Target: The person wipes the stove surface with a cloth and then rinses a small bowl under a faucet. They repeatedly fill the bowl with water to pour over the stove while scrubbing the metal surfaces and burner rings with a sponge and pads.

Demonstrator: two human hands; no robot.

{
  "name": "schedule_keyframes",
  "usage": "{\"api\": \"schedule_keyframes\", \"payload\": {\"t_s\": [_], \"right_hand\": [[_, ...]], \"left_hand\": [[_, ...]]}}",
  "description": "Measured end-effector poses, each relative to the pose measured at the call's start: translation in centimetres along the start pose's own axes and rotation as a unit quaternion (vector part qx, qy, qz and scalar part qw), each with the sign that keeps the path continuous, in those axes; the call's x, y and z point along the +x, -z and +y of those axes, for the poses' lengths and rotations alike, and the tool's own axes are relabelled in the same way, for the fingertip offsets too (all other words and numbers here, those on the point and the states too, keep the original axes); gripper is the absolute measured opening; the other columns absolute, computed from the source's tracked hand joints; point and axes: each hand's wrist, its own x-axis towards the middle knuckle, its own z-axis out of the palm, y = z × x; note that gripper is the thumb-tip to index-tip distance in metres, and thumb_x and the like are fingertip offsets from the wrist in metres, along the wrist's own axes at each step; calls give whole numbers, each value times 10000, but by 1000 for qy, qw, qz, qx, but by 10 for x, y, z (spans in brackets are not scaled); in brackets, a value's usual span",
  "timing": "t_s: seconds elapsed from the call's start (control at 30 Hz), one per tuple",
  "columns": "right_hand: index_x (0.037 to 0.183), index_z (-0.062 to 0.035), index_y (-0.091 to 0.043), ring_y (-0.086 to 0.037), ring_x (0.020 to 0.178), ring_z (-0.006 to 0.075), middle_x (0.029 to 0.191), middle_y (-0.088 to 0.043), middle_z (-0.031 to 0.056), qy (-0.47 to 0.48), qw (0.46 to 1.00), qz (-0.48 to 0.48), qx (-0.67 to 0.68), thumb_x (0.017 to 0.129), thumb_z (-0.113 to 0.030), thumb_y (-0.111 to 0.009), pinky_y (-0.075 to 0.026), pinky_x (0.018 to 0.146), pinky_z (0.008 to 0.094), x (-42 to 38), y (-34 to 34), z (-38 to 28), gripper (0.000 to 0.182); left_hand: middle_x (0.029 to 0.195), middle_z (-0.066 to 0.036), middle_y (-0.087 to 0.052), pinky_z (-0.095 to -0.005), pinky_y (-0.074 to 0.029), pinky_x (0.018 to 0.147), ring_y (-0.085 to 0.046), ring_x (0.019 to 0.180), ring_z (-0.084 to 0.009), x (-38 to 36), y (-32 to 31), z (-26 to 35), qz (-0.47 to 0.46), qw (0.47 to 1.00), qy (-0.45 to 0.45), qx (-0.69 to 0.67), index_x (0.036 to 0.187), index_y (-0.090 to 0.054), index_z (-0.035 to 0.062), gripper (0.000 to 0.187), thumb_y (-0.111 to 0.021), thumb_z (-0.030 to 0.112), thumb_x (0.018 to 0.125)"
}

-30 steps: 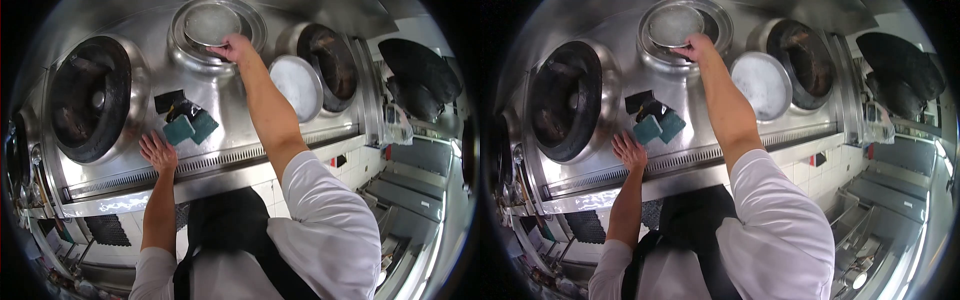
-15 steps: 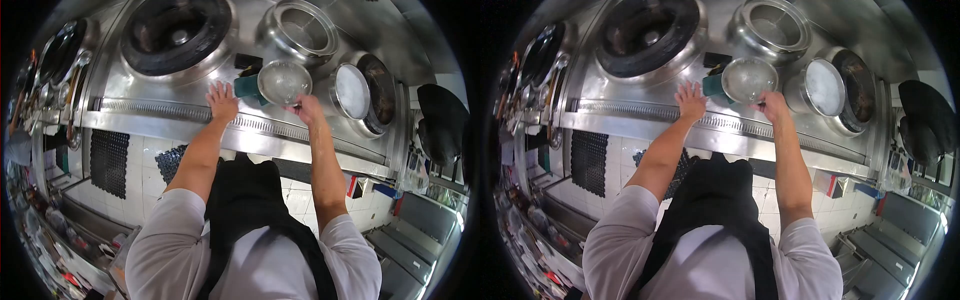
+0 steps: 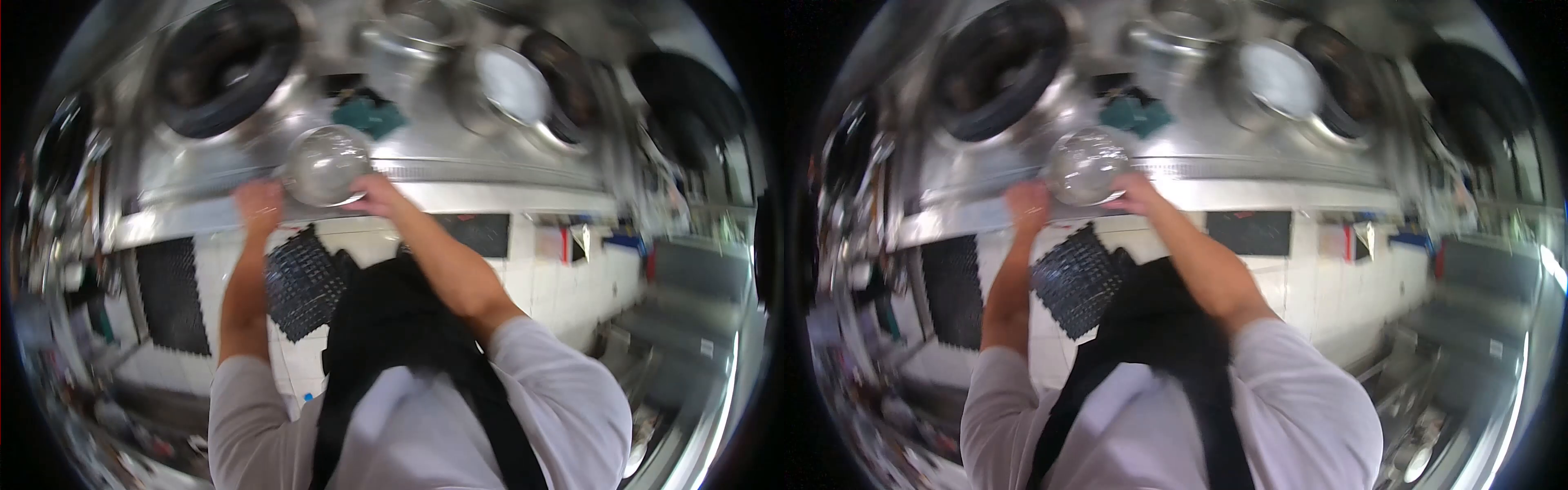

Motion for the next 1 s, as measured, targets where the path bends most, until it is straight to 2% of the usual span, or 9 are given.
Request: {"api": "schedule_keyframes", "payload": {"t_s": [0.03,0.07,0.1,0.2,0.47,0.6,0.67,0.77,1.0], "right_hand": [[1214,62,-558,-656,1072,355,1189,-612,162,105,980,-92,-141,824,44,-619,-602,888,547,16,16,23,396],[1190,61,-561,-659,1049,363,1145,-614,165,80,995,-33,-57,814,43,-623,-614,856,531,7,2,26,381],[1165,60,-565,-662,1027,370,1100,-616,167,66,997,28,32,805,42,-628,-627,824,514,-1,-11,29,366],[1280,121,-401,-670,962,470,1155,-570,269,27,991,-1,130,833,50,-501,-626,801,537,-8,-2,26,464],[1262,136,-427,-678,952,489,1120,-600,319,110,970,69,204,842,25,-504,-615,851,532,-126,106,-16,441],[1210,160,-474,-693,943,453,1069,-637,313,93,972,114,183,850,-20,-527,-615,860,504,-188,198,-49,407],[1164,171,-500,-705,919,434,1030,-653,311,101,968,178,144,847,-30,-539,-622,831,495,-222,231,-71,378],[1166,172,-500,-712,902,420,1024,-651,312,124,957,208,163,840,-26,-544,-627,800,488,-264,283,-99,384],[1391,-69,-448,-619,1104,354,1222,-577,154,286,892,313,159,826,27,-561,-581,861,547,-327,372,-113,584]], "left_hand": [[1105,-223,-642,-591,-405,890,-560,1091,-429,-5,12,-11,-48,997,54,-17,968,-690,62,380,-578,423,932],[1261,-258,-586,-645,-369,980,-504,1203,-478,-26,-31,-47,161,973,-105,124,1099,-686,57,455,-574,468,941],[1357,-262,-541,-688,-313,1046,-438,1299,-508,-9,5,-26,-61,983,164,52,1214,-660,69,509,-555,495,955],[1391,-230,-527,-675,-302,1069,-409,1346,-498,-14,-8,-1,20,961,210,179,1289,-618,83,546,-505,524,989],[1317,-198,-560,-626,-274,1099,-431,1345,-419,-15,-9,213,-45,986,-159,2,1299,-554,28,620,-602,515,919],[1331,-189,-556,-553,-316,1069,-463,1286,-385,25,4,358,-274,910,-281,-131,1373,-534,87,746,-646,608,850],[1385,-190,-538,-531,-329,1070,-425,1342,-363,22,-45,410,-172,907,-377,-77,1420,-517,125,811,-642,661,825],[1485,-178,-469,-525,-274,1148,-328,1445,-350,49,-15,509,-404,870,-278,-48,1473,-456,99,933,-645,705,790],[1491,-208,-425,-505,-306,1149,-363,1407,-372,37,-34,558,-248,915,-310,-76,1522,-334,46,1034,-728,618,756]]}}
